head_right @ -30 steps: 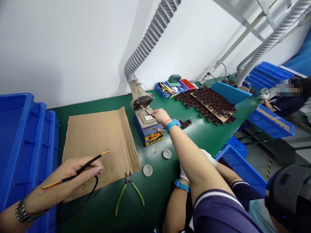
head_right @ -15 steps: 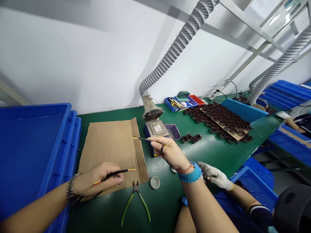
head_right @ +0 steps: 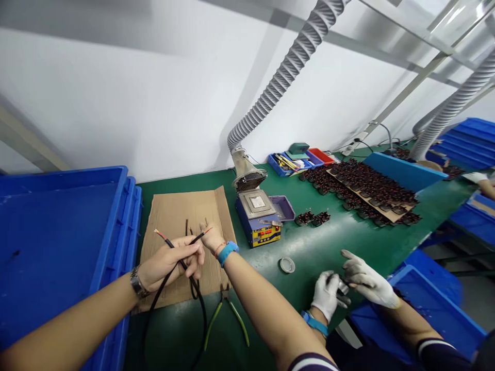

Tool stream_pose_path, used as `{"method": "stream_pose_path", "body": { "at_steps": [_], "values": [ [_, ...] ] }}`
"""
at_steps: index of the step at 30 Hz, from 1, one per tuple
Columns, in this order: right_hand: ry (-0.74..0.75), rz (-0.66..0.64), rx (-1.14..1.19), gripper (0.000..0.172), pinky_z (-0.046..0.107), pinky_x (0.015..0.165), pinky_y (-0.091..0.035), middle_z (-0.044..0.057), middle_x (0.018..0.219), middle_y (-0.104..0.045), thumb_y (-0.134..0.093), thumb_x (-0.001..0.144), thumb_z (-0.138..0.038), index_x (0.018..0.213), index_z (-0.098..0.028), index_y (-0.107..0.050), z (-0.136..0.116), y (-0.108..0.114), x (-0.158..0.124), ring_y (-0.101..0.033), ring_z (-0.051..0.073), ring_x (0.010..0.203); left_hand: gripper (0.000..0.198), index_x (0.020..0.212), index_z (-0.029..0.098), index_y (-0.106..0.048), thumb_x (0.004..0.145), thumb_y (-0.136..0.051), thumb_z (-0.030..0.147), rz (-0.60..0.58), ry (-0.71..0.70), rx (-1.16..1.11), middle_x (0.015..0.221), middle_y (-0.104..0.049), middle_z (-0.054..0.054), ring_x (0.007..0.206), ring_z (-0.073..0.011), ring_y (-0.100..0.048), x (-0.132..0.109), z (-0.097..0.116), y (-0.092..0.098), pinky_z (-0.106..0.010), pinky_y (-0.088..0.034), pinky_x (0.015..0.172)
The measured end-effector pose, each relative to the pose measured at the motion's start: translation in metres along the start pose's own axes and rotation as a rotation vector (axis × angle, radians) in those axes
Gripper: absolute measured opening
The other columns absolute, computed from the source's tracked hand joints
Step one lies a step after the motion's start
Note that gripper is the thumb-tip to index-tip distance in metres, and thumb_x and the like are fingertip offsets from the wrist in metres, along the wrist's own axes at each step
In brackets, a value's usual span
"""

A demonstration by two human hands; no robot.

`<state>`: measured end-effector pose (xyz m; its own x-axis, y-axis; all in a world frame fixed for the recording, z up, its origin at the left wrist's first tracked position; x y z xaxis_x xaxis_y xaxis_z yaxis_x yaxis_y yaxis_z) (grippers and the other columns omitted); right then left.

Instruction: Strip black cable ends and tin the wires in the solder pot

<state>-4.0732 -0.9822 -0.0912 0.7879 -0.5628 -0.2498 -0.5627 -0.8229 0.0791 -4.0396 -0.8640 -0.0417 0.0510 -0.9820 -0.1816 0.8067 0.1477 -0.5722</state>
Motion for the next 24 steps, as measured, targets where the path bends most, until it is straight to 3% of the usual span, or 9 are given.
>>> {"method": "stream_pose_path", "body": {
  "at_steps": [4,8,11,14,17,20,24],
  "values": [
    [-0.002,-0.076,0.099,0.024,0.031,0.073,-0.044,0.004,0.073,-0.057,-0.046,0.079,-0.037,0.080,-0.016,-0.056,-0.006,0.007,-0.046,-0.056,0.015,0.076,0.022,0.072,0.012,-0.056,0.079,-0.049,0.031,0.115,-0.139,-0.084,0.072,-0.059,-0.005,0.062,-0.0118,-0.057,0.003,0.001,0.005,-0.028,-0.047,0.068],
    [-0.027,-0.312,0.377,0.033,0.032,0.068,-0.048,0.006,0.091,-0.057,-0.042,0.083,-0.040,0.110,-0.020,-0.045,-0.003,0.004,-0.095,-0.058,0.016,0.079,0.025,0.077,0.014,-0.059,0.081,-0.046,0.034,0.257,-0.220,0.161,0.092,-0.060,-0.006,0.084,-0.0168,-0.056,0.000,-0.002,0.006,-0.030,-0.043,0.079],
    [0.045,-0.232,0.418,0.044,0.028,0.057,-0.050,0.005,0.099,-0.053,-0.052,0.079,-0.035,0.119,-0.027,-0.035,0.000,-0.002,-0.107,-0.057,0.015,0.075,0.028,0.090,0.016,-0.062,0.082,-0.043,0.036,0.236,-0.227,0.389,0.111,-0.054,-0.007,0.100,-0.0204,-0.050,-0.001,-0.009,0.000,-0.032,-0.038,0.089],
    [0.142,-0.153,0.412,0.037,0.021,0.048,-0.045,0.002,0.081,-0.055,-0.053,0.078,-0.032,0.111,-0.022,-0.040,0.002,-0.006,-0.109,-0.053,0.011,0.064,0.028,0.093,0.018,-0.062,0.081,-0.044,0.036,0.213,-0.249,0.458,0.125,-0.045,-0.006,0.114,-0.0231,-0.040,0.001,-0.018,-0.006,-0.036,-0.030,0.098],
    [0.138,-0.220,0.445,0.019,0.017,0.039,-0.031,-0.006,0.053,-0.047,-0.051,0.080,-0.032,0.091,-0.017,-0.046,0.005,-0.005,-0.114,-0.040,0.005,0.041,0.028,0.087,0.018,-0.064,0.082,-0.043,0.035,0.131,-0.260,0.442,0.127,-0.043,-0.006,0.118,-0.0221,-0.037,0.003,-0.026,-0.012,-0.034,-0.026,0.101],
    [0.101,-0.222,0.454,0.022,0.018,0.039,-0.022,-0.007,0.048,-0.043,-0.052,0.079,-0.034,0.072,-0.016,-0.042,0.007,-0.001,-0.123,-0.032,0.003,0.037,0.030,0.092,0.016,-0.063,0.083,-0.041,0.034,0.042,-0.232,0.414,0.120,-0.050,-0.008,0.114,-0.0204,-0.042,0.004,-0.027,-0.018,-0.034,-0.027,0.100],
    [0.057,-0.209,0.411,0.022,0.019,0.040,-0.021,-0.007,0.048,-0.043,-0.053,0.078,-0.035,0.071,-0.015,-0.046,0.004,0.004,-0.134,-0.032,0.004,0.038,0.031,0.095,0.015,-0.062,0.083,-0.043,0.036,0.004,-0.160,0.404,0.110,-0.057,-0.009,0.105,-0.0198,-0.048,0.001,-0.027,-0.024,-0.033,-0.033,0.095]
  ]
}}
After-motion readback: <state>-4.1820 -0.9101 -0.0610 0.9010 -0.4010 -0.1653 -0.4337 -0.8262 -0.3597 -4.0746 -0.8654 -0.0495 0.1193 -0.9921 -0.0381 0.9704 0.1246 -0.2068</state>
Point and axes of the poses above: each hand's wrist, its own x-axis towards the middle knuckle, its own y-axis out of the back of the hand, z = x × y, the point moved 1 cm from there along x, towards the middle knuckle
